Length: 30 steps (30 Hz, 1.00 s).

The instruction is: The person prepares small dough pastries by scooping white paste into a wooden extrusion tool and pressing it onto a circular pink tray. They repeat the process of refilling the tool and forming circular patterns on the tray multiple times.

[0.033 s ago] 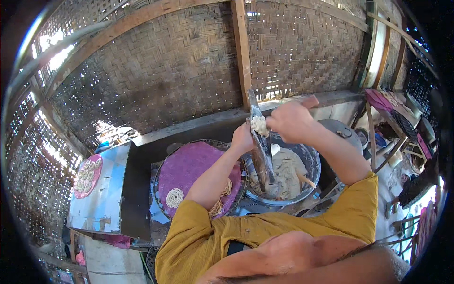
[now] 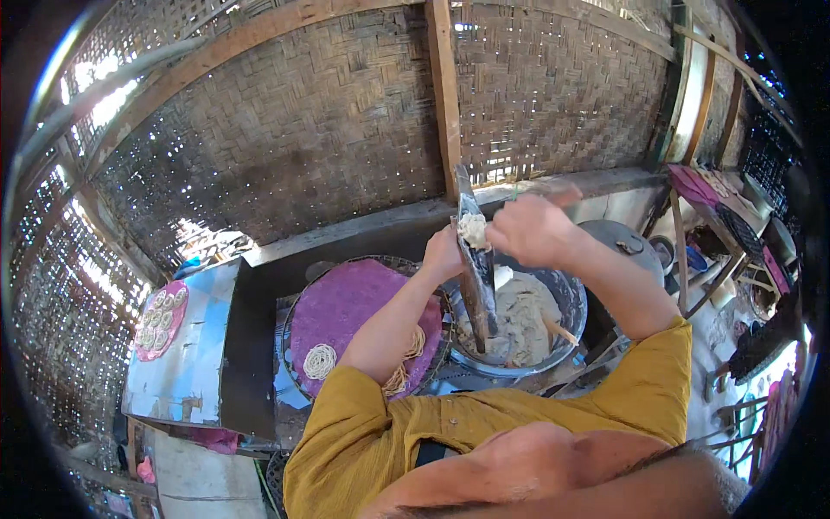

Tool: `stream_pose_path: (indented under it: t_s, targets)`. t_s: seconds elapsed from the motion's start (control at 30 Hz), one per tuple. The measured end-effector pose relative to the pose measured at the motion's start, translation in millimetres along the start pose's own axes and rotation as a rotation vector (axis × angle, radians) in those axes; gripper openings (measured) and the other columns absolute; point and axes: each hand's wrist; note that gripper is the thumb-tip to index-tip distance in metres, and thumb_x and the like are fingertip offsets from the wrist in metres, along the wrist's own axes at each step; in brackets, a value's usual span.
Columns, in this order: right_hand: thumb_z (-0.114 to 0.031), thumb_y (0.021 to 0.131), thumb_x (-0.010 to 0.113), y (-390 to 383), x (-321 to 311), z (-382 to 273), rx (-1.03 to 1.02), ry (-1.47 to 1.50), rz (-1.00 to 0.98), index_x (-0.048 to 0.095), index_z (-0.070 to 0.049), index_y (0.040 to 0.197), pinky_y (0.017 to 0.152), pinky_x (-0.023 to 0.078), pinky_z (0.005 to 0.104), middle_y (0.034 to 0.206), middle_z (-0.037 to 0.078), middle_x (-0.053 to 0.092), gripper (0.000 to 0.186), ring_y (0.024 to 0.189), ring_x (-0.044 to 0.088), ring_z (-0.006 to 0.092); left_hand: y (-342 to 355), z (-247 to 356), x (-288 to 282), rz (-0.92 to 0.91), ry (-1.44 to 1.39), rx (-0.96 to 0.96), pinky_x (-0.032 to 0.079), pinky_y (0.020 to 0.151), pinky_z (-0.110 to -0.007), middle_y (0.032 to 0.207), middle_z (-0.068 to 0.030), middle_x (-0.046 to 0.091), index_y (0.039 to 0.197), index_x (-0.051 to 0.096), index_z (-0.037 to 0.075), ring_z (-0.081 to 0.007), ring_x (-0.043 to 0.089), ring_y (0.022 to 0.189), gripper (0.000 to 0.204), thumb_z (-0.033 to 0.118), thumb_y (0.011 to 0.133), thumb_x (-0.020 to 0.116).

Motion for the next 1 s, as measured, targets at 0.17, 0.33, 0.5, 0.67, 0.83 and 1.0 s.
stream_pose_path:
  t_s: [0.17,0.33,0.5,0.67,0.83,1.0]
  targets:
    - [-0.014,0.060,0.061,-44,-16,24,-0.032,-0.042,0.716,0.057,-0.010,0.070,0.048,0.041,0.0314,0.060,0.002,0.053,0.012,0.052,0.053,0.0154,15,-24,-6,-0.063,-0.032,-0.023,0.045,0.075,-0.036,0.091,-0.0150,0.061,0.102,0.055,0.007,-0.0291,0.058,0.086,0.039,0.029,0.070,0.060]
    - [-0.011,0.074,0.064,-53,65,7,0.847,1.059,0.757,0.058,-0.003,0.080,0.059,0.043,0.0228,0.069,0.003,0.060,0.012,0.063,0.055,0.0086,25,-18,17,0.078,-0.596,0.246,0.046,0.076,-0.034,0.093,-0.0128,0.061,0.100,0.057,0.004,-0.0246,0.059,0.087,0.029,0.020,0.077,0.052]
    - [-0.014,0.077,0.062,-21,91,-49,0.769,1.448,0.614,0.059,-0.001,0.081,0.059,0.042,0.0217,0.070,0.002,0.059,0.015,0.065,0.052,0.0056,22,-42,31,0.164,-0.756,0.066,0.046,0.077,-0.033,0.098,-0.0089,0.061,0.104,0.057,0.013,-0.0265,0.057,0.091,0.035,0.024,0.071,0.060]
    - [-0.013,0.072,0.067,-82,86,-28,0.932,1.143,0.486,0.061,0.000,0.079,0.054,0.042,0.0203,0.063,0.002,0.059,0.015,0.059,0.052,0.0053,18,-31,0,0.112,-0.357,0.046,0.046,0.075,-0.035,0.096,-0.0087,0.061,0.103,0.057,0.010,-0.0281,0.058,0.089,0.038,0.028,0.069,0.062]
    - [-0.012,0.066,0.069,-34,80,-35,0.728,0.506,0.893,0.061,-0.003,0.076,0.049,0.045,0.0265,0.064,0.008,0.060,0.015,0.053,0.058,0.0174,15,-12,7,0.138,-0.164,0.160,0.045,0.073,-0.037,0.089,-0.0153,0.061,0.096,0.059,0.006,-0.0326,0.057,0.086,0.035,0.026,0.068,0.063]
    - [-0.013,0.065,0.071,-52,92,-53,0.561,0.495,0.763,0.062,-0.003,0.077,0.051,0.046,0.0263,0.067,0.009,0.060,0.018,0.056,0.059,0.0182,24,-70,26,0.068,-0.737,-0.048,0.046,0.071,-0.034,0.088,-0.0128,0.063,0.094,0.062,0.005,-0.0263,0.060,0.083,0.028,0.022,0.071,0.060]
Point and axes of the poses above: each hand's wrist, its own y-axis towards the middle knuckle, its own x-axis out of the palm, z = x × y
